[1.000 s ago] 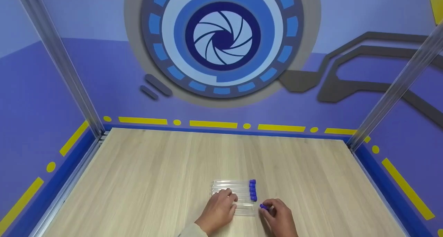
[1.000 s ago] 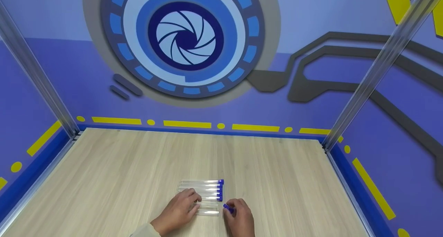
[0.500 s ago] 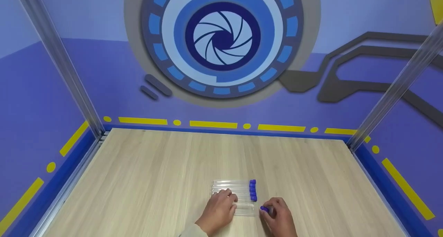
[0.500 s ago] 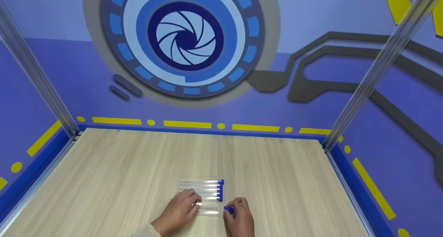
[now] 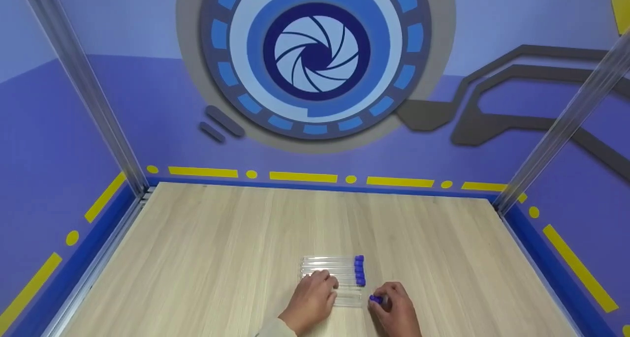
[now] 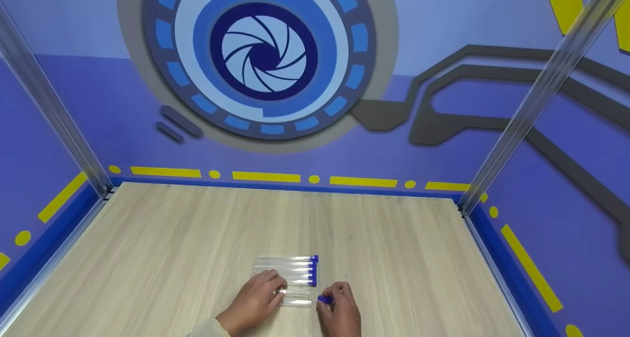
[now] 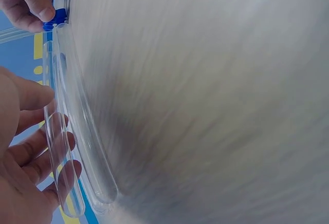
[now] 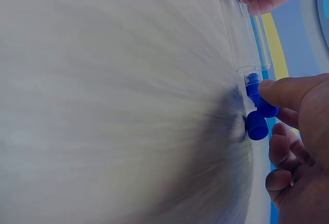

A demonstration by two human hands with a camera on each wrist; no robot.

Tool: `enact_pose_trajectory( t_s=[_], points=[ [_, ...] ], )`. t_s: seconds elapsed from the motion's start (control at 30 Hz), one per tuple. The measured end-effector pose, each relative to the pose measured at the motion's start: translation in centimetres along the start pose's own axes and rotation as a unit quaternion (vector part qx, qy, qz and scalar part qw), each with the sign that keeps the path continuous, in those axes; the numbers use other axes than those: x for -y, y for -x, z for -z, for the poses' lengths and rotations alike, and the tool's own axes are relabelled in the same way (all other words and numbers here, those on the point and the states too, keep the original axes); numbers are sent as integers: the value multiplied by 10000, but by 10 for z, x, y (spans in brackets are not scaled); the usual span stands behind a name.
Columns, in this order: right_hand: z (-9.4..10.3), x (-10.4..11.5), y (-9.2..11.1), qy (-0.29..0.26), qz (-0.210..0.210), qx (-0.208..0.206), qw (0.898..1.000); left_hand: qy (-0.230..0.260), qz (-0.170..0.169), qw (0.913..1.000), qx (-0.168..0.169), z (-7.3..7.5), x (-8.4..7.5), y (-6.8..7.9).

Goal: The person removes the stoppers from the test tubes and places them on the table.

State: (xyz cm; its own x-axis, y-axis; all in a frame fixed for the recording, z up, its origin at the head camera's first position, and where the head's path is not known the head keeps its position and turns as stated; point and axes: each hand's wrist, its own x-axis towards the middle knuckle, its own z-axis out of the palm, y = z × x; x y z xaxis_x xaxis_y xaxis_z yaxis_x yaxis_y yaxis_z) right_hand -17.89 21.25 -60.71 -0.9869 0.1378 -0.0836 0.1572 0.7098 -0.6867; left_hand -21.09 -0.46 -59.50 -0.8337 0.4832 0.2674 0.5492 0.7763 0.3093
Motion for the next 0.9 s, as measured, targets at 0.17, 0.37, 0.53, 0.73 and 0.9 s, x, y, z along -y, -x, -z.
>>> enact_pose_trajectory(
  t_s=[0.17,0.37,0.53,0.73,0.9],
  points=[
    [-1,-1,0,-18,26,-13,10000,35,-181,9995,-271,-1,1,1],
    [-2,-1,-2,-55,-66,46,10000,80,-89,9999,-34,-2,0,0],
    [-3,-1,-3,-10,-96,36,9999,108,-33,9999,83,-2,0,-1],
    [-5,-2,-5,14,-118,68,9999,36,-23,9999,132,-3,0,-1],
    [-6,-3,-5,-8,-47,52,10000,-6,24,9999,109,-5,1,-1]
  ],
)
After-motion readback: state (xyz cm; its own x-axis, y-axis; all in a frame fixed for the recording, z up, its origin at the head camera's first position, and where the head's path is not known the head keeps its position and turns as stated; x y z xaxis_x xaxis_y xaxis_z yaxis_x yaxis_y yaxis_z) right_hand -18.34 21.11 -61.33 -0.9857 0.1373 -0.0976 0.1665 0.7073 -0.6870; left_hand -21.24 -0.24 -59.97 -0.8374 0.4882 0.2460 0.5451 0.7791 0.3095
